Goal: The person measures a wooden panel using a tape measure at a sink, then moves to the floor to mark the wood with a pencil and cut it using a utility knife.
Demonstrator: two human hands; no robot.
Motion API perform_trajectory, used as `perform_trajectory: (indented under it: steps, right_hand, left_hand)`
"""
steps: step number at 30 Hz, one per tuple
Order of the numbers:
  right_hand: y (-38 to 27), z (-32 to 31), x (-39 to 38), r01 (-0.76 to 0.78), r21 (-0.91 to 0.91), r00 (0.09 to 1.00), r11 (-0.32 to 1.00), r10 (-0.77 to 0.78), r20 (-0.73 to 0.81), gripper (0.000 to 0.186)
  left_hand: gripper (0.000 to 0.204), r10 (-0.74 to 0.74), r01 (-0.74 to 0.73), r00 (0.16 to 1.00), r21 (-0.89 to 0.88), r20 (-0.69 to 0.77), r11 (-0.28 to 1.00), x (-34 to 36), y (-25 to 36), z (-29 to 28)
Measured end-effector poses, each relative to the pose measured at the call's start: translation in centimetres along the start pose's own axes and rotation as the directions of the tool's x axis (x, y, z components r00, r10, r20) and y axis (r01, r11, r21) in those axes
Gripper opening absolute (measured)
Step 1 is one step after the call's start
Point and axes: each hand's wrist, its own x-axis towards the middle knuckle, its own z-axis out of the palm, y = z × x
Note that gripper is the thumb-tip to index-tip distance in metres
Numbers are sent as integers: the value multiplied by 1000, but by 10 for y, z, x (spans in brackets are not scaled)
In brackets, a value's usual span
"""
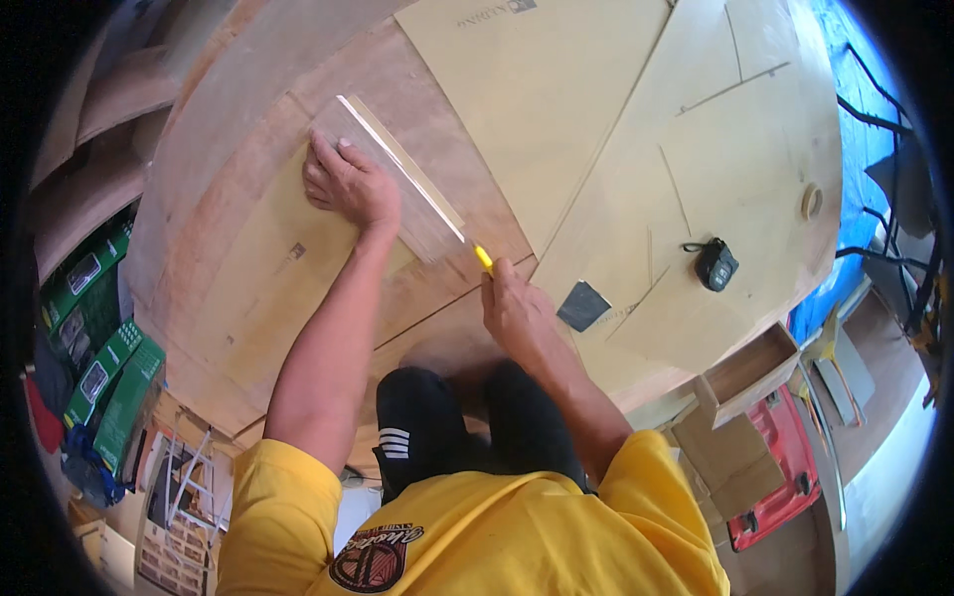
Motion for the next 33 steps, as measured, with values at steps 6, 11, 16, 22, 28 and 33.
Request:
perform_trajectory:
  steps: [6,11,16,22,28,33]
  right_hand:
    - [-55,-11,83,253,100,951,962,-227,-212,21]
    - [-100,2,158,325,124,928,938,-291,-235,23]
    - [-119,-3,175,258,25,961,966,-254,-108,32]
    - [-115,-5,179,307,-8,948,952,-306,-90,29]
    - [-108,0,170,316,-105,941,943,-325,-96,20]
    - [-73,0,137,376,-42,920,925,-379,-105,14]
  left_hand:
    - [47,35,-35,999,-7,-26,999,1,-3,2]
    - [49,-4,3,1000,12,10,1000,0,-5,4]
    - [52,-13,12,999,8,53,1000,0,-6,3]
    - [55,7,-5,998,-27,63,1000,-3,-5,-1]
    - [51,-8,9,999,-13,54,1000,0,-5,4]
    - [46,35,-35,999,10,-41,999,0,-3,5]
